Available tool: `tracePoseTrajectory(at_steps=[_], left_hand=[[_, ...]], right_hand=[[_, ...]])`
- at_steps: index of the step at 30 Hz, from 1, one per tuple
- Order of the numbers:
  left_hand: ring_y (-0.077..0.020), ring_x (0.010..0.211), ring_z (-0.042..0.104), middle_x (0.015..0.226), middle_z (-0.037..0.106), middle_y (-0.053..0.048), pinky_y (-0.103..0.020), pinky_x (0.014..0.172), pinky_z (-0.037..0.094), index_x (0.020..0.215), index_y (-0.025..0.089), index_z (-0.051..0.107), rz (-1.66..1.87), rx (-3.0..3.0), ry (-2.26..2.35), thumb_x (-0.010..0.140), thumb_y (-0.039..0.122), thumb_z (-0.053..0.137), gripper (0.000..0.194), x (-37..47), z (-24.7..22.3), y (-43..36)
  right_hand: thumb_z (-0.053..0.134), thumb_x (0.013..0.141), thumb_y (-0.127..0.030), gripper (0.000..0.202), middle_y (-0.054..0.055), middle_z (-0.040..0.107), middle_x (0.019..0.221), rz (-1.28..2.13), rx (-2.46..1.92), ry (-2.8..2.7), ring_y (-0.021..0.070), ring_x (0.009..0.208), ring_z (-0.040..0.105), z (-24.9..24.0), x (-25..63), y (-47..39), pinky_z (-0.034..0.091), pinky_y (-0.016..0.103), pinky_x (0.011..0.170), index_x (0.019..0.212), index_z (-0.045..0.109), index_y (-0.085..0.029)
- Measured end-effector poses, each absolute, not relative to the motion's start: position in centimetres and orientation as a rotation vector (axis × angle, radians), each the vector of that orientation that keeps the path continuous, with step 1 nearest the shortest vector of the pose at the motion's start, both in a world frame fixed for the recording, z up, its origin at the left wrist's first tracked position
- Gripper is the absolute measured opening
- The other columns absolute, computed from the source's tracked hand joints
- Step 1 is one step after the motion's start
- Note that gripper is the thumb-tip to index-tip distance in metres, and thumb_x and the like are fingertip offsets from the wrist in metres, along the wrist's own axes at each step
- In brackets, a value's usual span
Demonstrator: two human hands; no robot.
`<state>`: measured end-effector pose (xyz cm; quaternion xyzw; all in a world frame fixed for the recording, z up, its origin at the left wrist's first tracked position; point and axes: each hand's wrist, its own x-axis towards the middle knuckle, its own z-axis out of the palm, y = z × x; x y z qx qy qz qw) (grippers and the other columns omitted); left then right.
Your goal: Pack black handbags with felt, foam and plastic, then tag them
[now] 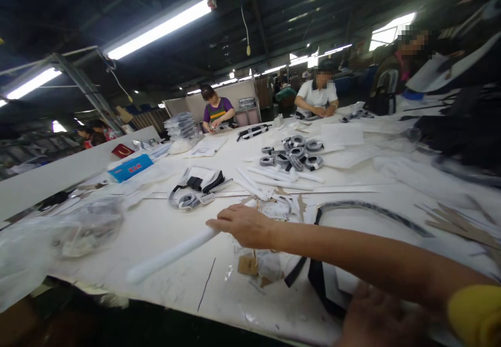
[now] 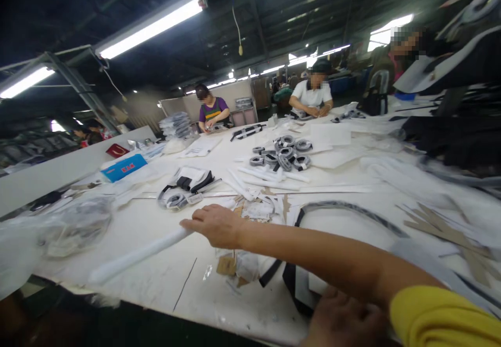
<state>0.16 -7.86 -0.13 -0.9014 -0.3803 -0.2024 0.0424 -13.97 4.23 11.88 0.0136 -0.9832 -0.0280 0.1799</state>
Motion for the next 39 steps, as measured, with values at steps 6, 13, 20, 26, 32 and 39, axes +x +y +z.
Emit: tracePoseTrajectory(at_steps=[6, 13, 20, 26, 32, 39], left_hand=[[-0.0262, 0.142, 0.041, 0.154, 0.041, -0.016, -0.047, 0.114, 0.038, 0.153, 0.024, 0.030, -0.545, -2.800, -1.241, 0.102, 0.022, 0.039, 0.052, 0.3, -0.5, -5.8], [-0.0290, 0.120, 0.063, 0.150, 0.050, -0.010, -0.038, 0.097, 0.055, 0.148, 0.030, 0.042, -0.320, -3.101, -1.228, 0.090, 0.029, 0.066, 0.063, -0.8, 3.7, -3.5], [-0.0281, 0.118, 0.065, 0.149, 0.049, -0.005, -0.041, 0.099, 0.052, 0.149, 0.036, 0.039, -0.124, -3.254, -1.179, 0.084, 0.025, 0.070, 0.072, -1.2, 6.6, -1.3], [-0.0273, 0.126, 0.059, 0.151, 0.048, -0.010, -0.040, 0.103, 0.050, 0.150, 0.033, 0.038, -0.113, -3.227, -1.227, 0.086, 0.033, 0.072, 0.073, -0.6, 7.0, -2.0], [-0.0297, 0.126, 0.059, 0.151, 0.046, -0.014, -0.042, 0.099, 0.054, 0.150, 0.029, 0.037, -0.109, -3.029, -1.262, 0.075, 0.031, 0.083, 0.088, 0.2, 4.8, -3.5], [-0.0273, 0.137, 0.048, 0.154, 0.041, -0.017, -0.044, 0.107, 0.049, 0.152, 0.024, 0.035, -0.299, -2.738, -1.107, 0.089, 0.008, 0.059, 0.069, 0.3, 0.1, -5.1]], right_hand=[[0.044, 0.101, -0.023, 0.035, 0.007, 0.065, 0.124, 0.227, -0.428, -2.542, 0.0198, 0.111, 0.062, 17.6, 7.3, 3.2, 0.050, 0.035, 0.098, 0.135, 0.053, -0.020], [0.046, 0.099, -0.023, 0.037, 0.008, 0.065, 0.126, 0.121, -0.971, -2.549, 0.0226, 0.109, 0.067, 13.0, 27.3, -6.8, 0.060, 0.028, 0.086, 0.132, 0.061, -0.030], [0.041, 0.088, -0.004, 0.051, 0.008, 0.070, 0.120, -0.122, -1.170, -2.314, 0.0237, 0.108, 0.067, 1.9, 27.0, -13.1, 0.059, 0.038, 0.090, 0.127, 0.066, -0.025], [0.047, 0.094, -0.005, 0.037, 0.003, 0.076, 0.107, -0.291, -1.105, -2.044, 0.0209, 0.100, 0.066, -1.7, 21.7, -10.8, 0.052, 0.039, 0.091, 0.117, 0.071, -0.023], [0.051, 0.097, -0.011, 0.027, 0.006, 0.077, 0.097, -0.191, -1.009, -1.887, 0.0188, 0.084, 0.068, -3.2, 20.1, -9.3, 0.057, 0.032, 0.073, 0.108, 0.073, -0.019], [0.050, 0.097, -0.010, 0.037, 0.006, 0.072, 0.121, -0.212, -0.908, -2.155, 0.0202, 0.122, 0.061, -0.5, 23.8, -9.7, 0.045, 0.043, 0.112, 0.132, 0.062, -0.019]])
